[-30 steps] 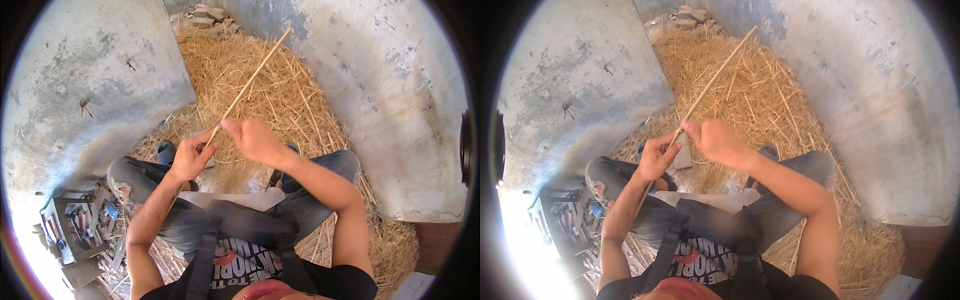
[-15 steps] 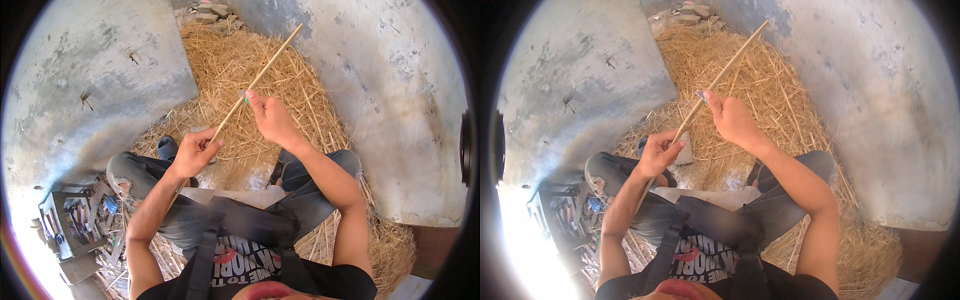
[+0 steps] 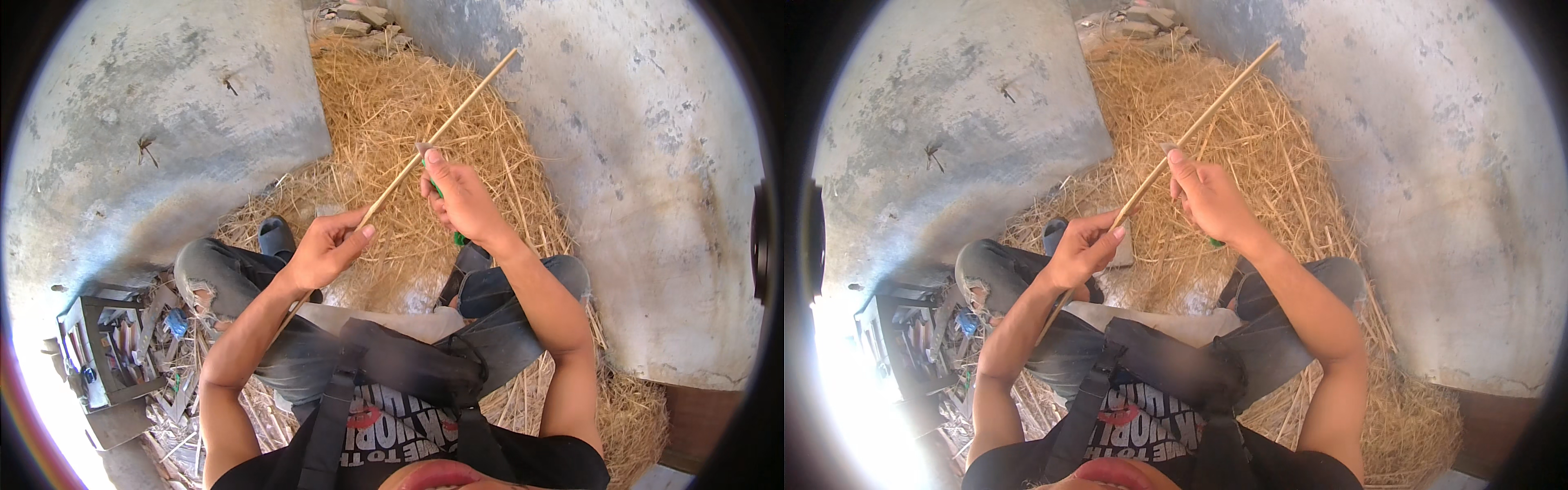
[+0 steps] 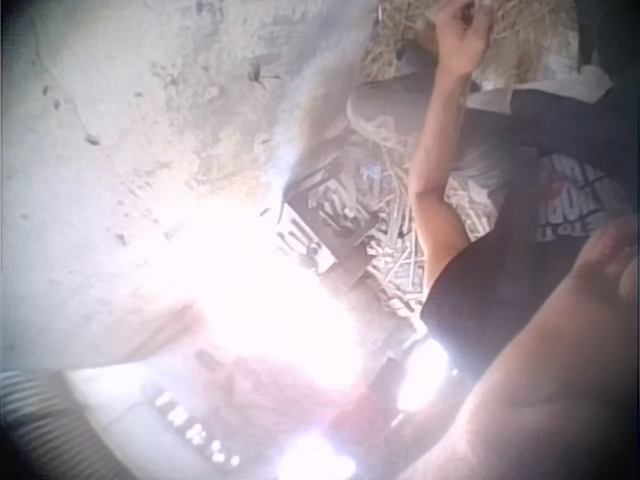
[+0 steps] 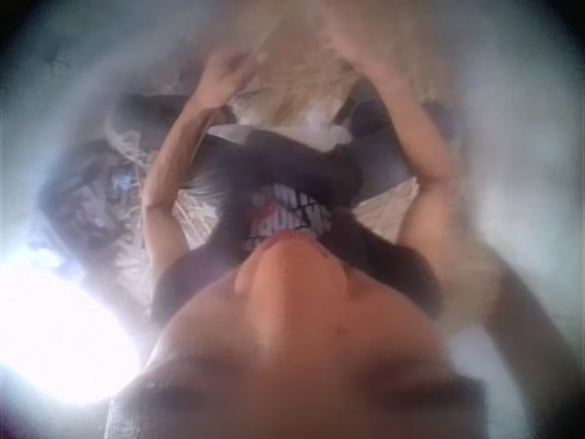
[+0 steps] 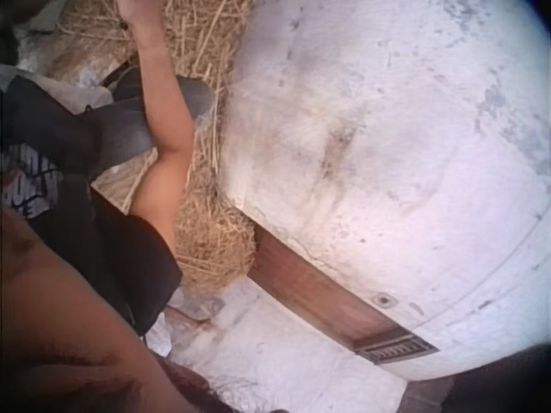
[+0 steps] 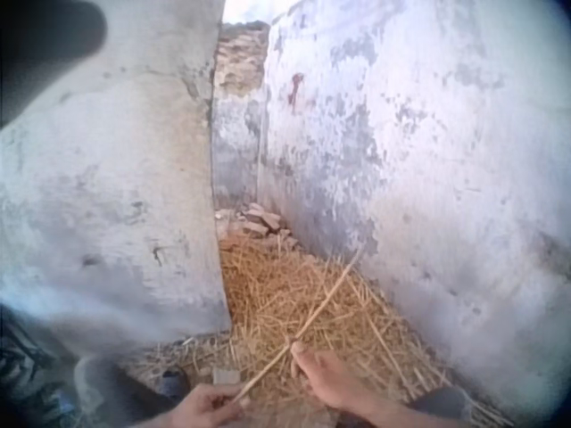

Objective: The person uses a small green folding knife to shave thin strips from a wooden stick while sitting on a floor covered in straw.

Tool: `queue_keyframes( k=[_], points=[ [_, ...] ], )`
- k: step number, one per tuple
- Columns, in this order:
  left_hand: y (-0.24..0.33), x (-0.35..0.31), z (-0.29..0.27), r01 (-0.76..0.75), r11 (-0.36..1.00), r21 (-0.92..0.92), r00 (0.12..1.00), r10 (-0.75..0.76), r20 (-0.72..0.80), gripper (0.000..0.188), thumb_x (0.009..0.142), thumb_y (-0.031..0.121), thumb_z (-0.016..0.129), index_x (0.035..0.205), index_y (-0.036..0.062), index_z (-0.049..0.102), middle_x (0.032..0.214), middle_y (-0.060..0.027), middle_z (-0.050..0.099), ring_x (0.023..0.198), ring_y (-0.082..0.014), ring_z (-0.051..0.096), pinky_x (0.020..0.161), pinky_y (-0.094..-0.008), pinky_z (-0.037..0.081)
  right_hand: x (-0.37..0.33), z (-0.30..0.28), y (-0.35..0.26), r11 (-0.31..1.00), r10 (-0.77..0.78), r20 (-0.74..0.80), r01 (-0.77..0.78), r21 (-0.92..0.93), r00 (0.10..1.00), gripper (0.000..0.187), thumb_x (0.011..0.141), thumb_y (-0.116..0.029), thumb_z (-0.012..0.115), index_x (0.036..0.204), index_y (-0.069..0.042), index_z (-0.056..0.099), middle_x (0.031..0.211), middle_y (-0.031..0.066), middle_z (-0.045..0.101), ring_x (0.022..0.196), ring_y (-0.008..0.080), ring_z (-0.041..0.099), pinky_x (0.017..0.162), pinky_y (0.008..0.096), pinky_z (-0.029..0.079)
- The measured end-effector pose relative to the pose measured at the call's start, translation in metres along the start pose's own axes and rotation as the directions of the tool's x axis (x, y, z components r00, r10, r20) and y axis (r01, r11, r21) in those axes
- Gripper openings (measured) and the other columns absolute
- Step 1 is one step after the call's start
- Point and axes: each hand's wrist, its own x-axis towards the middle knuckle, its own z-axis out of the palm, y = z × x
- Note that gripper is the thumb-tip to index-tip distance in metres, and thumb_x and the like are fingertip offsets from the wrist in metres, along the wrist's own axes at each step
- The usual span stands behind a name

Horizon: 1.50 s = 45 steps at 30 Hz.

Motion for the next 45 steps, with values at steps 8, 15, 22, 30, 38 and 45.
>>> queue_keyframes(
  k=[8,15,22,30,38,45],
  points=[
    [0.006,-0.008,-0.003,0.054,0.998,-0.029,0.989,-0.049,0.141,0.043,0.112,0.032,0.043,0.140,0.0017,0.057,0.062,0.0047,0.047,0.052,-0.0051,0.043,0.050,-0.0234,0.035,0.005,-0.010,-0.008,0.964,-0.227,-0.247,0.181,-0.197,0.942,0.050,0.103,-0.052,0.060,0.089,-0.004,0.067,0.055,-0.0073,0.040,0.048,0.0065,0.038,0.047,0.0284,0.031],
    [-0.005,-0.003,-0.004,0.023,0.999,0.041,0.970,-0.033,0.242,0.044,0.111,0.031,0.047,0.133,-0.0045,0.062,0.072,-0.0015,0.058,0.065,-0.0092,0.056,0.059,-0.0257,0.046,0.003,-0.014,-0.012,0.931,-0.001,-0.171,0.063,0.359,0.985,0.042,0.099,-0.043,0.070,0.092,-0.002,0.067,0.054,-0.0107,0.036,0.041,0.0020,0.031,0.039,0.0232,0.026],
    [-0.008,0.002,0.015,-0.290,0.918,0.272,0.927,0.339,-0.157,0.023,0.101,0.018,0.068,0.116,0.0012,0.075,0.080,-0.0057,0.070,0.073,-0.0105,0.062,0.065,-0.0276,0.048,-0.001,-0.013,-0.012,0.945,-0.008,-0.177,0.065,0.320,0.984,0.041,0.100,-0.043,0.069,0.093,-0.002,0.066,0.054,-0.0105,0.034,0.042,0.0028,0.032,0.040,0.0234,0.027],
    [0.004,-0.005,0.008,-0.338,0.840,0.425,0.877,0.444,-0.180,0.011,0.090,0.012,0.078,0.086,0.0016,0.076,0.070,-0.0075,0.067,0.064,-0.0144,0.061,0.061,-0.0311,0.046,0.000,-0.006,-0.016,0.954,0.091,-0.229,-0.018,0.300,0.969,0.036,0.099,-0.038,0.071,0.096,-0.001,0.067,0.056,-0.0090,0.039,0.042,0.0037,0.034,0.039,0.0248,0.028],
    [0.019,-0.025,-0.015,-0.377,0.662,0.648,0.714,0.653,-0.252,0.014,0.093,0.010,0.073,0.082,0.0010,0.070,0.072,-0.0104,0.066,0.064,-0.0192,0.063,0.062,-0.0321,0.049,-0.014,-0.044,-0.039,0.944,-0.109,-0.449,0.234,0.231,0.887,0.033,0.099,-0.037,0.070,0.089,-0.007,0.060,0.059,-0.0095,0.033,0.044,0.0024,0.032,0.040,0.0226,0.026],
    [-0.003,-0.106,0.019,-0.333,0.812,0.479,0.712,0.550,-0.437,0.014,0.099,0.003,0.063,0.112,-0.0023,0.067,0.081,-0.0048,0.069,0.078,-0.0121,0.067,0.072,-0.0291,0.054,-0.112,-0.089,-0.011,0.731,-0.136,-0.704,0.551,0.404,0.697,0.035,0.099,-0.039,0.070,0.094,-0.006,0.058,0.060,-0.0100,0.029,0.045,0.0017,0.027,0.040,0.0226,0.023]
  ],
)
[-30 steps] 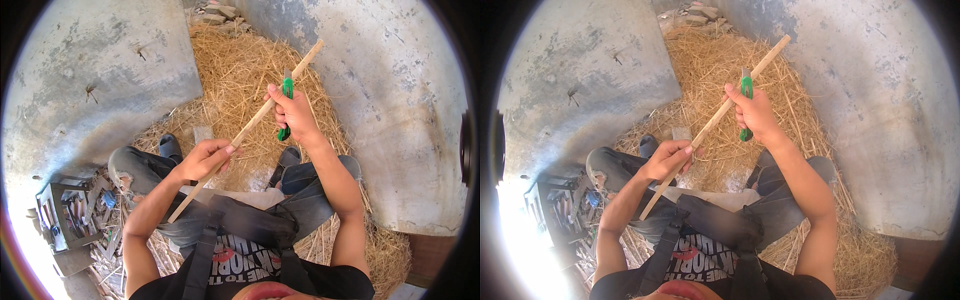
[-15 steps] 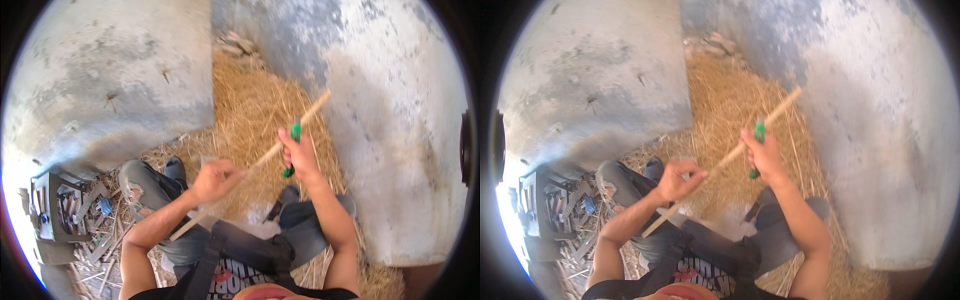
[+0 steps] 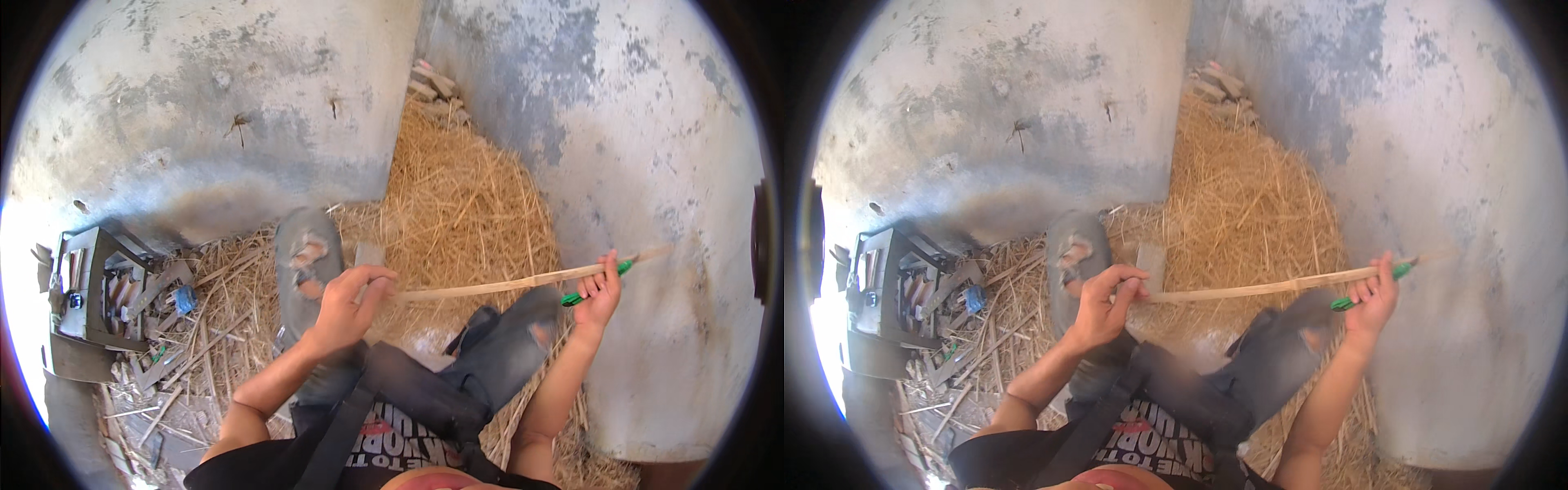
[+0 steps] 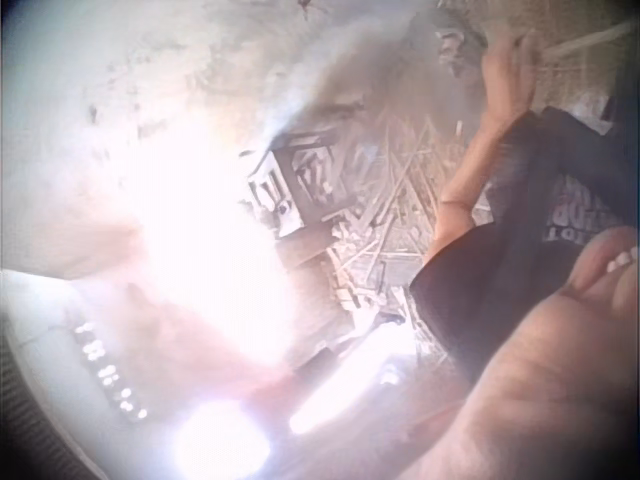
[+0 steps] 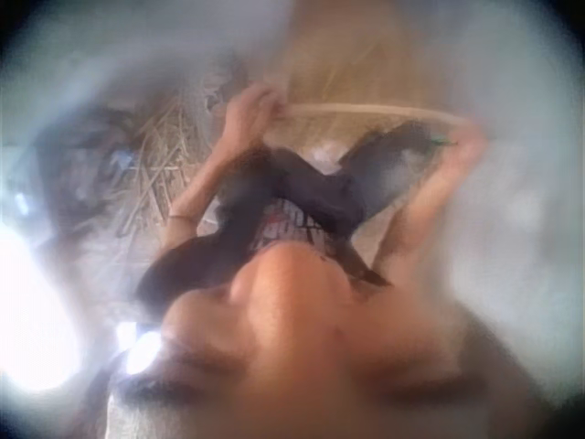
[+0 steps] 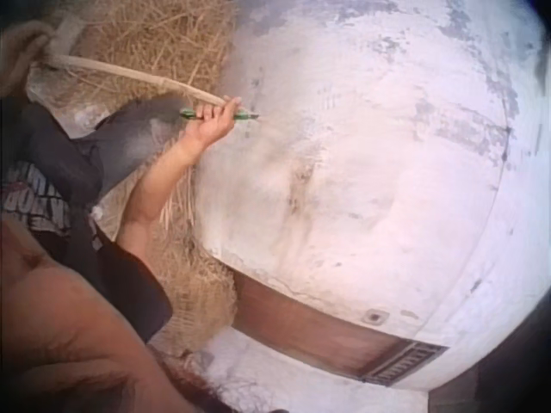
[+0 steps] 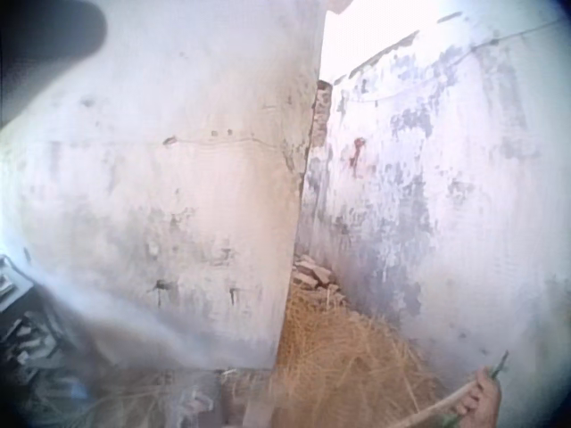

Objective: The person uses a small green folding knife to shave thin strips from a wooden stick while sitting on a floor covered in straw.

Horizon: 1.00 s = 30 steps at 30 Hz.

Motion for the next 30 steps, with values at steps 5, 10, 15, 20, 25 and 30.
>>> queue_keyframes(
  k=[5,10,15,20,25,30],
  points=[
    [0.002,-0.040,-0.032,0.147,0.984,-0.100,0.983,-0.157,-0.097,0.023,0.090,-0.005,0.070,0.113,0.0002,0.067,0.099,-0.0082,0.069,0.092,-0.0162,0.067,0.086,-0.0325,0.054,-0.076,-0.068,0.021,0.994,0.110,-0.331,-0.097,0.054,0.937,0.034,0.100,-0.038,0.070,0.095,-0.008,0.056,0.060,-0.0102,0.029,0.045,0.0020,0.026,0.041,0.0225,0.022],
    [-0.009,0.014,-0.091,-0.025,0.981,0.193,0.760,0.144,-0.633,0.052,0.106,0.035,0.051,0.142,-0.0029,0.048,0.124,-0.0155,0.063,0.103,-0.0230,0.064,0.093,-0.0398,0.051,-0.093,-0.083,0.052,0.977,0.192,-0.353,-0.143,0.161,0.916,0.037,0.097,-0.041,0.072,0.096,-0.007,0.057,0.060,-0.0097,0.030,0.045,0.0034,0.028,0.042,0.0240,0.024],
    [0.006,0.006,-0.034,-0.323,0.894,0.311,0.941,0.338,0.005,0.062,0.098,0.032,0.063,0.148,-0.0015,0.047,0.137,-0.0189,0.060,0.119,-0.0339,0.061,0.101,-0.0463,0.048,-0.109,-0.053,0.092,0.955,0.255,-0.282,-0.195,0.223,0.925,0.037,0.097,-0.040,0.072,0.094,-0.006,0.058,0.058,-0.0095,0.031,0.043,0.0044,0.030,0.042,0.0248,0.026],
    [-0.008,-0.008,0.027,-0.410,0.854,0.321,0.840,0.215,0.498,0.061,0.088,0.023,0.077,0.142,0.0041,0.058,0.099,-0.0129,0.069,0.090,-0.0313,0.068,0.076,-0.0397,0.054,-0.111,-0.029,0.112,0.916,0.334,-0.175,-0.276,0.290,0.926,0.035,0.099,-0.038,0.070,0.091,-0.006,0.059,0.055,-0.0098,0.030,0.042,0.0051,0.031,0.042,0.0258,0.028],
    [-0.044,-0.029,0.021,-0.388,0.854,0.347,0.837,0.169,0.520,0.052,0.088,0.017,0.077,0.138,0.0106,0.064,0.077,-0.0092,0.062,0.064,-0.0294,0.062,0.057,-0.0404,0.048,-0.086,-0.026,0.107,0.931,0.346,-0.076,-0.332,0.152,0.935,0.037,0.099,-0.038,0.070,0.089,-0.004,0.061,0.056,-0.0094,0.033,0.043,0.0051,0.033,0.042,0.0254,0.030],
    [-0.054,-0.042,0.032,-0.352,0.853,0.386,0.817,0.078,0.572,0.033,0.093,0.014,0.071,0.125,0.0086,0.067,0.081,-0.0122,0.065,0.071,-0.0346,0.066,0.060,-0.0430,0.052,-0.084,-0.043,0.115,0.922,0.353,-0.089,-0.362,-0.135,0.931,0.036,0.100,-0.038,0.069,0.091,-0.005,0.062,0.057,-0.0071,0.039,0.043,0.0051,0.036,0.041,0.0249,0.030]
  ],
)
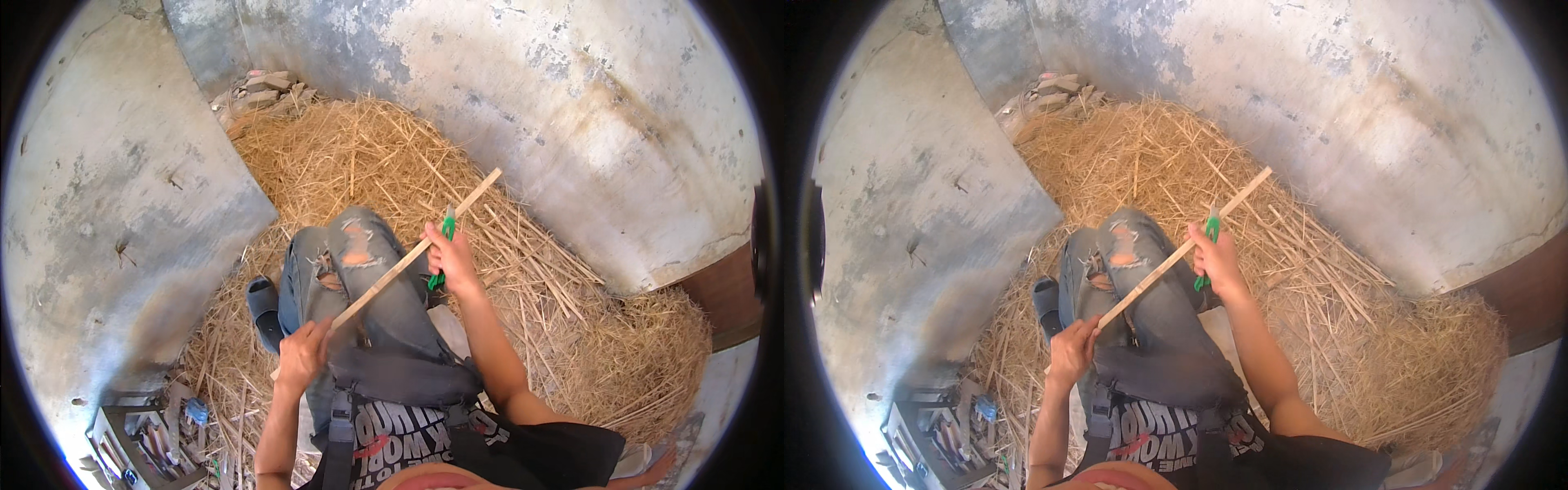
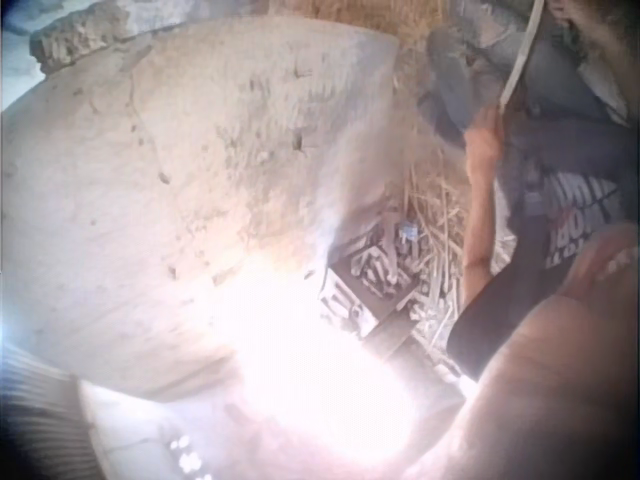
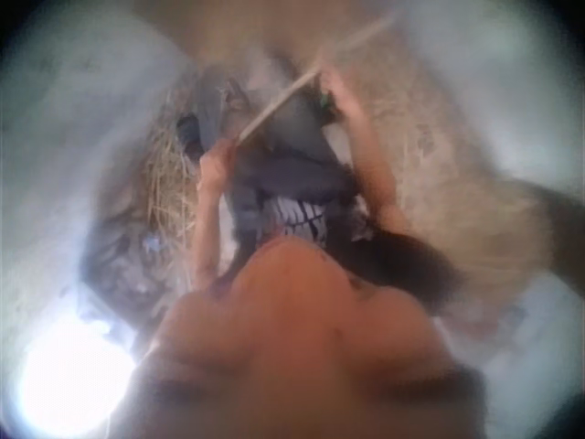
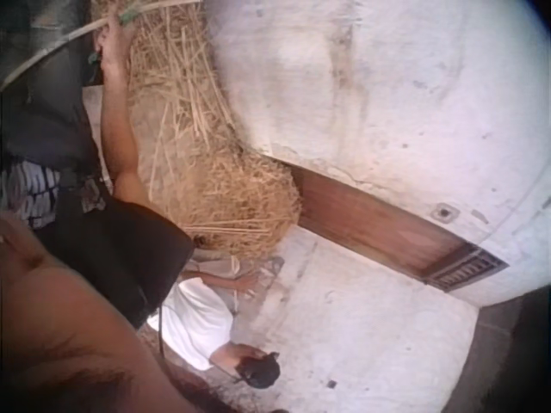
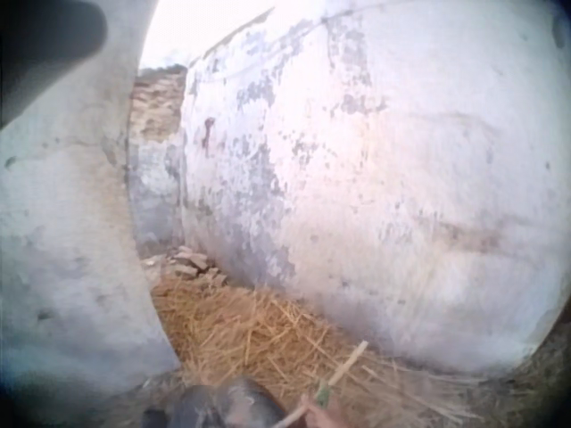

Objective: The person uses a small green folding knife to shave thin strips from a wooden stick while sitting on a floor covered in straw.

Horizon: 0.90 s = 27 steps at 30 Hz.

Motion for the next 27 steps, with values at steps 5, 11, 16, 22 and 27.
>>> queue_keyframes(
  k=[5,11,16,22,27],
  points=[
    [0.000,0.000,0.002,0.061,0.998,-0.033,0.997,-0.060,0.039,0.024,0.097,0.017,0.066,0.120,0.0069,0.066,0.090,-0.0175,0.071,0.081,-0.0390,0.070,0.065,-0.0469,0.055,-0.014,-0.005,0.022,0.992,0.046,-0.109,-0.058,-0.110,0.993,0.032,0.102,-0.039,0.066,0.095,-0.008,0.061,0.057,-0.0062,0.042,0.043,0.0049,0.037,0.040,0.0238,0.031],
    [0.003,0.005,0.000,0.144,0.990,0.009,0.983,-0.144,0.114,0.027,0.100,0.020,0.064,0.124,0.0075,0.066,0.089,-0.0204,0.072,0.078,-0.0412,0.070,0.068,-0.0495,0.055,-0.016,-0.019,0.042,0.707,-0.329,-0.006,0.242,-0.664,0.944,0.061,0.109,-0.048,0.044,0.077,0.002,0.059,0.063,0.0157,0.056,0.060,0.0289,0.056,0.063,0.0422,0.044],
    [0.002,0.005,-0.001,0.172,0.985,-0.018,0.976,-0.168,0.136,0.029,0.101,0.023,0.063,0.127,0.0092,0.067,0.086,-0.0218,0.071,0.077,-0.0422,0.069,0.068,-0.0503,0.054,-0.014,-0.020,0.032,0.560,-0.320,0.042,0.225,-0.798,0.946,0.060,0.110,-0.044,0.043,0.081,0.007,0.059,0.065,0.0259,0.054,0.060,0.0404,0.054,0.062,0.0486,0.044],
    [0.013,0.007,0.002,0.218,0.971,-0.098,0.969,-0.204,0.138,0.030,0.102,0.024,0.062,0.128,0.0088,0.067,0.083,-0.0219,0.070,0.076,-0.0422,0.069,0.067,-0.0503,0.053,-0.002,-0.023,0.036,0.595,-0.284,0.091,0.249,-0.764,0.955,0.061,0.110,-0.046,0.044,0.091,0.006,0.068,0.062,0.0167,0.055,0.060,0.0270,0.051,0.061,0.0436,0.045],
    [0.021,0.011,0.000,0.306,0.944,-0.126,0.943,-0.281,0.181,0.031,0.102,0.024,0.063,0.128,0.0075,0.066,0.081,-0.0233,0.069,0.074,-0.0426,0.068,0.066,-0.0509,0.050,-0.026,0.009,0.050,0.576,-0.163,0.189,0.249,-0.779,0.968,0.058,0.108,-0.048,0.046,0.105,0.004,0.072,0.080,0.0296,0.067,0.080,0.0448,0.069,0.071,0.0496,0.051]
  ],
)
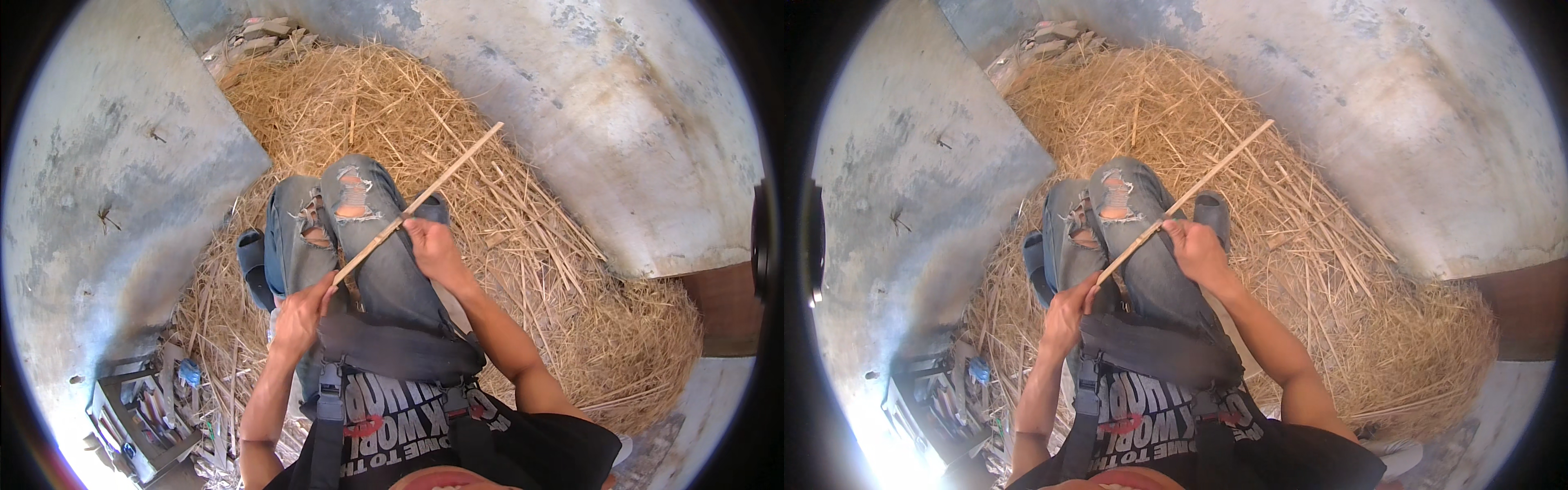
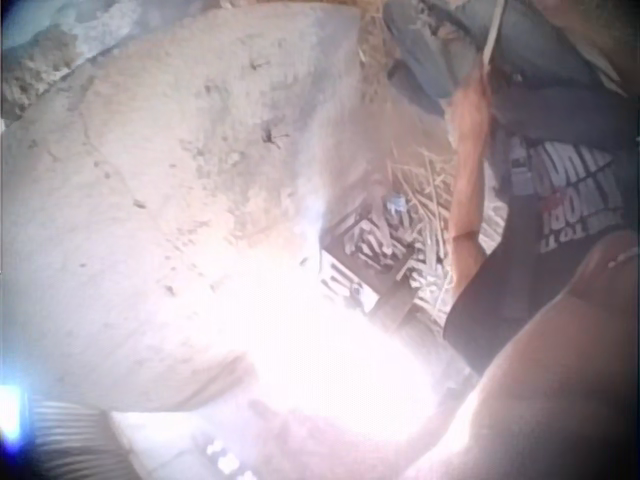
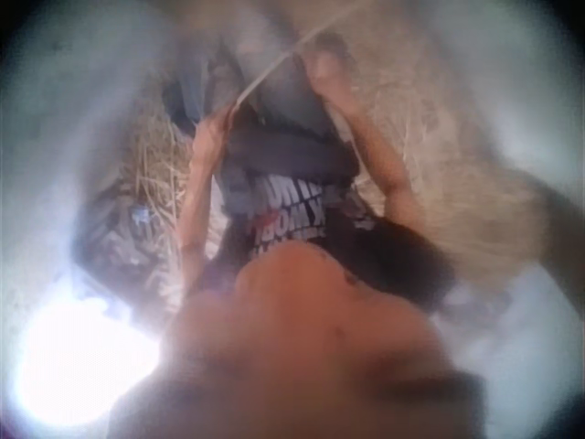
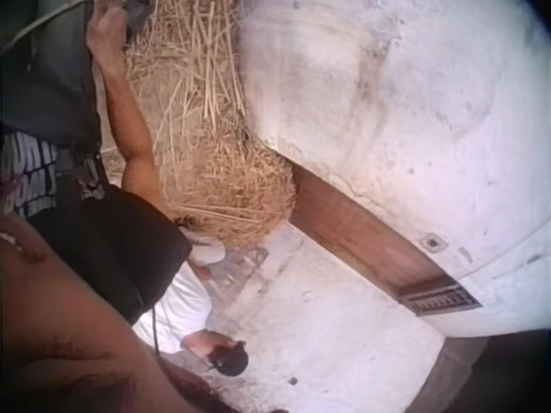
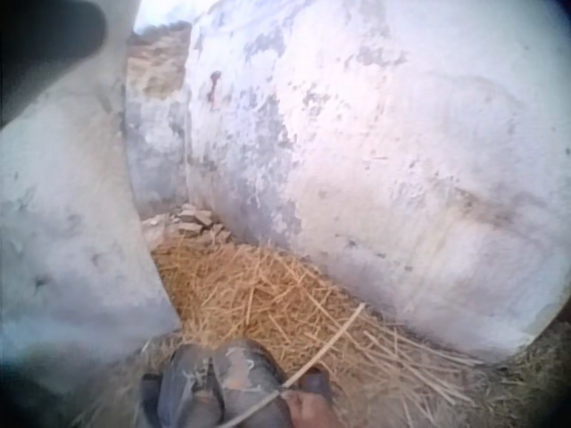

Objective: The person uses a small green folding knife to shave thin strips from a wooden stick while sitting on a floor covered in straw.

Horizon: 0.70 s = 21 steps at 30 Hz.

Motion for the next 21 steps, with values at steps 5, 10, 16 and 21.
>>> queue_keyframes(
  k=[5,10,16,21],
  points=[
    [0.004,0.011,0.006,-0.039,0.996,-0.078,0.998,0.035,-0.050,0.029,0.102,0.023,0.063,0.125,0.0059,0.068,0.078,-0.0243,0.067,0.073,-0.0445,0.066,0.066,-0.0518,0.049,0.031,-0.027,0.018,0.999,-0.021,-0.215,0.030,0.040,0.976,0.067,0.110,-0.051,0.041,0.080,0.006,0.061,0.055,0.0156,0.044,0.053,0.0266,0.047,0.056,0.0441,0.041],
    [0.003,0.017,0.007,-0.027,0.992,-0.124,0.998,0.020,-0.054,0.027,0.101,0.020,0.063,0.122,0.0047,0.070,0.080,-0.0245,0.067,0.073,-0.0451,0.065,0.066,-0.0509,0.051,0.027,-0.013,0.013,0.998,-0.063,-0.144,0.063,-0.009,0.988,0.068,0.110,-0.051,0.039,0.075,0.005,0.056,0.055,0.0166,0.046,0.053,0.0267,0.047,0.056,0.0450,0.041],
    [0.002,0.016,0.004,0.003,0.982,-0.191,0.999,-0.009,-0.032,0.025,0.102,0.019,0.062,0.121,0.0040,0.070,0.081,-0.0250,0.067,0.074,-0.0457,0.065,0.067,-0.0509,0.051,0.032,-0.013,0.016,0.998,-0.055,-0.064,0.053,-0.021,0.996,0.067,0.110,-0.050,0.041,0.076,0.006,0.057,0.056,0.0196,0.048,0.054,0.0284,0.048,0.058,0.0458,0.042],
    [0.003,0.015,0.003,0.011,0.975,-0.220,0.999,-0.022,-0.048,0.024,0.102,0.019,0.061,0.120,0.0053,0.070,0.080,-0.0255,0.066,0.075,-0.0472,0.064,0.067,-0.0513,0.050,0.009,0.017,-0.004,0.996,-0.090,0.059,0.088,0.025,0.994,0.068,0.110,-0.050,0.040,0.079,0.008,0.058,0.060,0.0228,0.052,0.056,0.0298,0.049,0.061,0.0457,0.044]
  ],
)
